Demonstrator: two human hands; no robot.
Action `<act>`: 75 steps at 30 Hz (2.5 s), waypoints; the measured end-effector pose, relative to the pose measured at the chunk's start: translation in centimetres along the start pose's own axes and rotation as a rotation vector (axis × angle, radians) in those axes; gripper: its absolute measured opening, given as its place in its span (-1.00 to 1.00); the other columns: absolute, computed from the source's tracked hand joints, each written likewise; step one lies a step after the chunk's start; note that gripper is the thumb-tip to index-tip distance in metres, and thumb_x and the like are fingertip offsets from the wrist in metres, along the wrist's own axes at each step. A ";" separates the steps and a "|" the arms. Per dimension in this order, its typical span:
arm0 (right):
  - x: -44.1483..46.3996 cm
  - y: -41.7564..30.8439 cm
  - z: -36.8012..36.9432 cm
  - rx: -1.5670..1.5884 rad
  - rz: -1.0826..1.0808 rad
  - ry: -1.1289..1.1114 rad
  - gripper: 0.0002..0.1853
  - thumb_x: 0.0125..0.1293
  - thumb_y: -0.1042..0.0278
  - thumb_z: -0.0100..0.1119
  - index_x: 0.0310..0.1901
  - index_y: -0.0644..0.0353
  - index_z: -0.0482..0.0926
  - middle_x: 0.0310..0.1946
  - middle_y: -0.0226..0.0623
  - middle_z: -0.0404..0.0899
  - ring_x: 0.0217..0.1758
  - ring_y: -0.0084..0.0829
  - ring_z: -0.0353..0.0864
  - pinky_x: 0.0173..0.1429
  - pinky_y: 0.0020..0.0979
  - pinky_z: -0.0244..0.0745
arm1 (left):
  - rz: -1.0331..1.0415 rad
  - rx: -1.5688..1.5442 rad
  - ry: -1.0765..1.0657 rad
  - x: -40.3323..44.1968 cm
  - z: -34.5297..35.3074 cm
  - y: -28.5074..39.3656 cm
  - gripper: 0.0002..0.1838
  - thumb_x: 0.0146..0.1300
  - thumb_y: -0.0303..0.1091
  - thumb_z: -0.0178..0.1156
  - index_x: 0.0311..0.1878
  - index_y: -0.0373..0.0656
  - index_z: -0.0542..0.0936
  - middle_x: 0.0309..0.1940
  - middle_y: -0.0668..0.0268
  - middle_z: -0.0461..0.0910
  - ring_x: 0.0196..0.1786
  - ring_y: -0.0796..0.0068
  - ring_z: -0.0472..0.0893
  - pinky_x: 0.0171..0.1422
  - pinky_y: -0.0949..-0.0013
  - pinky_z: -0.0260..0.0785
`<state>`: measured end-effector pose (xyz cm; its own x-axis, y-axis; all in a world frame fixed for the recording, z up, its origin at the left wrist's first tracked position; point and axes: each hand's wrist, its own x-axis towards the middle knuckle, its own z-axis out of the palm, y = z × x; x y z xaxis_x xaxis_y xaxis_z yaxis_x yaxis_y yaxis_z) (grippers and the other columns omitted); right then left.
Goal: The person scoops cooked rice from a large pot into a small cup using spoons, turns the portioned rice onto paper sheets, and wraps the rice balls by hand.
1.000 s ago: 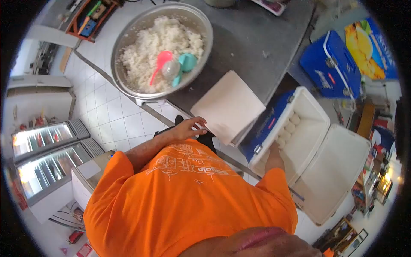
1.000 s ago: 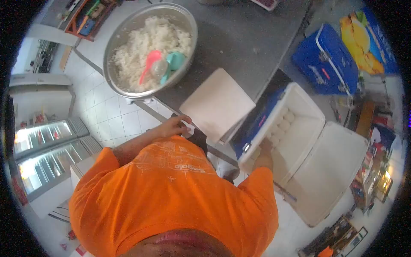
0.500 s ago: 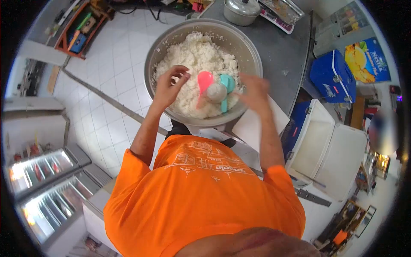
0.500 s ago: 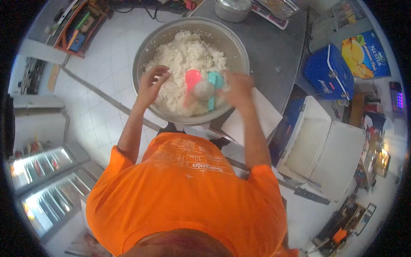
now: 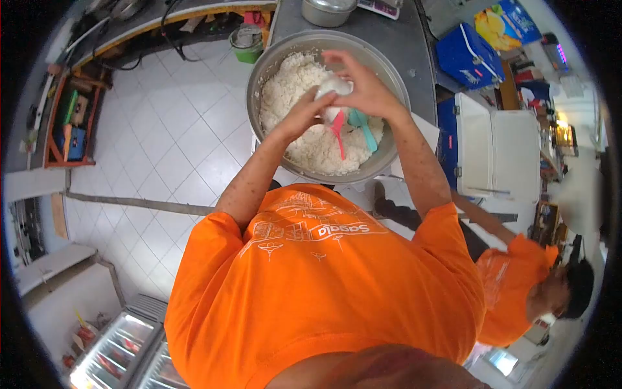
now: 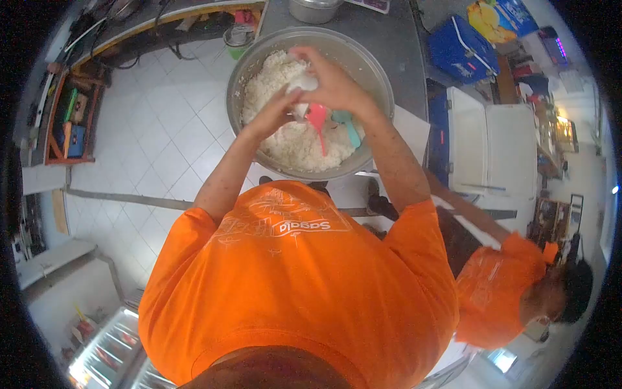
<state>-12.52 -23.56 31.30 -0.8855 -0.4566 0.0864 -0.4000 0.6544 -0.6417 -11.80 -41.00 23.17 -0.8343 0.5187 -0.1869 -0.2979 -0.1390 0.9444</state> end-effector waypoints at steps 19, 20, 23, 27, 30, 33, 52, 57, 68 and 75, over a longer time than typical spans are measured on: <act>-1.6 14.8 8.0 -0.382 0.831 0.012 -0.61 0.24 0.20 -0.04 -0.04 0.29 0.57 -0.09 0.05 0.60 0.01 -0.08 0.61 0.09 -0.10 0.44 | 0.087 -0.837 0.433 -7.9 -16.6 -2.8 -0.41 0.28 0.18 -0.06 0.22 -0.01 0.36 0.11 0.28 0.42 0.12 0.30 0.41 0.19 0.17 0.23; -0.4 12.3 6.4 -0.432 0.892 0.039 -0.62 0.26 0.20 -0.06 -0.04 0.28 0.57 -0.09 0.04 0.60 0.01 -0.07 0.60 0.10 -0.10 0.44 | 0.096 -0.839 0.429 -7.1 -16.9 -3.7 -0.41 0.28 0.18 -0.06 0.22 -0.01 0.36 0.11 0.28 0.42 0.12 0.30 0.41 0.19 0.17 0.23; 1.6 13.4 8.7 -0.544 0.903 0.024 -0.64 0.28 0.21 -0.08 -0.08 0.27 0.60 -0.09 0.02 0.61 0.01 -0.05 0.60 0.09 -0.10 0.44 | 0.160 -0.682 0.613 -4.4 -17.5 -7.4 -0.47 0.28 0.11 -0.05 0.18 -0.02 0.37 0.08 0.30 0.43 0.11 0.32 0.41 0.17 0.20 0.23; 4.3 12.6 14.2 -0.421 0.914 0.215 -0.71 0.26 0.28 -0.07 -0.21 0.23 0.64 -0.21 -0.04 0.65 -0.10 -0.05 0.64 -0.04 -0.08 0.50 | 0.180 -0.421 0.719 -0.8 -15.7 -9.7 -0.51 0.28 0.01 0.00 0.12 -0.15 0.34 0.00 0.27 0.42 0.05 0.36 0.41 0.14 0.33 0.23; 5.2 8.9 16.6 -0.477 0.760 0.125 -0.74 0.24 0.32 -0.04 -0.27 0.25 0.64 -0.36 -0.03 0.65 -0.23 -0.04 0.66 -0.17 -0.07 0.53 | 0.130 -0.286 0.867 -0.9 -13.1 -5.9 -0.43 0.26 -0.02 0.04 0.18 -0.24 0.26 -0.01 0.19 0.38 0.02 0.34 0.40 0.14 0.33 0.23; 5.8 7.6 21.7 -0.576 0.617 0.156 -0.78 0.22 0.40 -0.02 -0.32 0.32 0.61 -0.44 -0.04 0.63 -0.33 -0.05 0.66 -0.26 -0.06 0.54 | 0.134 -0.185 0.815 -1.6 -12.9 -5.4 -0.36 0.24 -0.05 0.08 0.22 -0.31 0.19 -0.01 0.12 0.36 0.01 0.30 0.40 0.13 0.33 0.24; 4.0 10.6 17.4 0.360 1.087 0.200 -0.61 0.15 0.26 0.13 -0.28 0.58 0.51 -0.49 0.16 0.59 -0.41 -0.12 0.64 -0.37 -0.20 0.46 | 0.145 -0.135 0.701 0.4 -15.5 -5.2 -0.38 0.27 -0.05 0.06 0.24 -0.27 0.20 0.03 0.09 0.40 0.06 0.31 0.43 0.16 0.31 0.27; 4.4 11.5 19.0 0.094 0.873 0.151 -0.58 0.23 0.23 0.06 -0.13 0.55 0.47 -0.18 0.26 0.56 -0.14 0.07 0.62 -0.05 -0.11 0.50 | 0.131 -0.101 0.660 0.3 -15.7 -5.3 -0.34 0.26 -0.04 0.06 0.26 -0.29 0.16 0.05 0.09 0.38 0.07 0.30 0.43 0.15 0.27 0.29; 7.2 9.4 19.6 0.337 0.612 0.276 -0.64 0.20 0.15 0.18 -0.27 0.39 0.62 -0.58 -0.15 0.55 -0.49 -0.32 0.56 -0.39 -0.30 0.43 | 0.200 -0.033 0.700 0.1 -15.4 -3.7 -0.33 0.27 -0.06 0.12 0.26 -0.30 0.15 0.02 0.03 0.41 0.01 0.30 0.44 0.10 0.36 0.29; 3.6 6.9 7.1 0.558 0.670 0.056 -0.78 0.12 0.23 0.25 -0.32 0.22 0.67 -0.77 -0.61 0.20 -0.76 -0.69 0.12 -0.70 -0.51 -0.08 | 0.302 0.118 0.399 2.2 -14.7 2.4 -0.41 0.33 -0.02 0.00 0.30 -0.18 0.25 0.03 0.18 0.45 0.00 0.41 0.48 -0.06 0.35 0.42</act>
<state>-16.80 -24.96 21.83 -0.9089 -0.0415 -0.4149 0.3702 0.3771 -0.8489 -21.16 -52.66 21.07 -0.9940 0.1049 0.0317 0.0185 -0.1245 0.9920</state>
